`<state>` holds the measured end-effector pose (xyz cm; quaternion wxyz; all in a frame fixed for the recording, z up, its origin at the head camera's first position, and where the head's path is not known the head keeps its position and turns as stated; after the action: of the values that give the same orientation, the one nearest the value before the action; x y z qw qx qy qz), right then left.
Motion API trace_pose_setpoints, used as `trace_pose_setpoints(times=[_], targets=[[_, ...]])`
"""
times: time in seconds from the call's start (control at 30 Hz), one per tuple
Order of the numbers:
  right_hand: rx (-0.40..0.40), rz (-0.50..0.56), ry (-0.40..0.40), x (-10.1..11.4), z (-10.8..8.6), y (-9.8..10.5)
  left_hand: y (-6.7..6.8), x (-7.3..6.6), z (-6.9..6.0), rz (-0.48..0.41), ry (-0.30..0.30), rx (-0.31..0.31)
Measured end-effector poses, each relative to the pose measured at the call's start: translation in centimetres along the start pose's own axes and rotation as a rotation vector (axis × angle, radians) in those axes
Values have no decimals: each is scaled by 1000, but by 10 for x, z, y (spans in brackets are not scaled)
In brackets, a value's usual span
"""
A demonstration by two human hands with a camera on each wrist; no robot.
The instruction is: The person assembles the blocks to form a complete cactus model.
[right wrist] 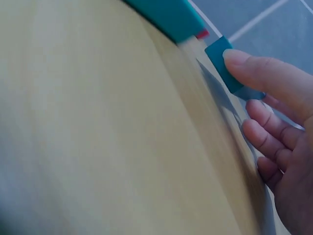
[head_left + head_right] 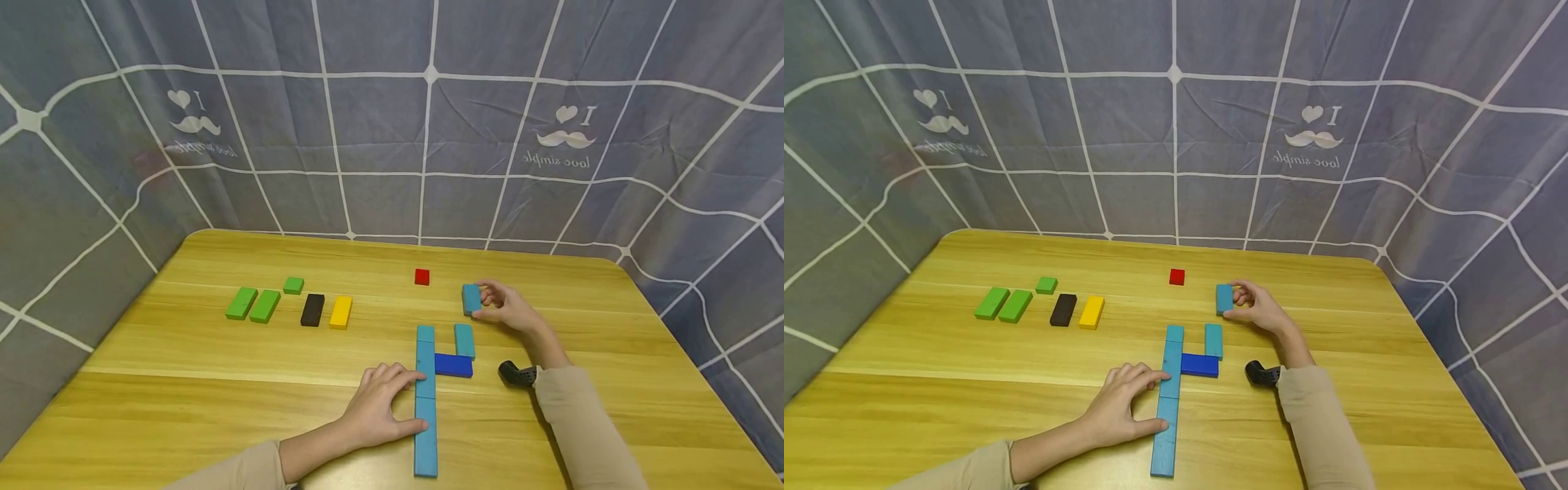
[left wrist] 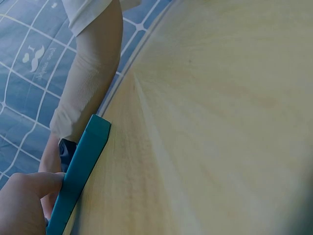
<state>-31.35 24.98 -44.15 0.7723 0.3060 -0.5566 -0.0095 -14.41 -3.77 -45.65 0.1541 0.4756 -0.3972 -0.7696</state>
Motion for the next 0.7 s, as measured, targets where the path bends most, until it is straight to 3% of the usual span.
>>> trace_pose_setpoints(times=[0.2, 0.37, 0.7], targets=[[36, 19, 27, 13, 3, -12, 0, 0, 0, 4, -7, -5], [67, 26, -5, 33, 0, -17, -1, 0, -1, 8, -16, -12], [107, 14, -3, 12, 4, -16, -1, 1, 0, 6, -8, -6]])
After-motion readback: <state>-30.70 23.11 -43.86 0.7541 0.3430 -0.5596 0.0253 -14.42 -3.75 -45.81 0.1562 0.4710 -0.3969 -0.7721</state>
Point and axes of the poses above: each hand's wrist, its own z-axis towards the middle knuckle, its own y-axis out of the back of the hand, x = y × z, the point moved 1 cm from there along z, towards the middle knuckle, and after that the axes turned 4 degrees about y, right-handed, at the moved point
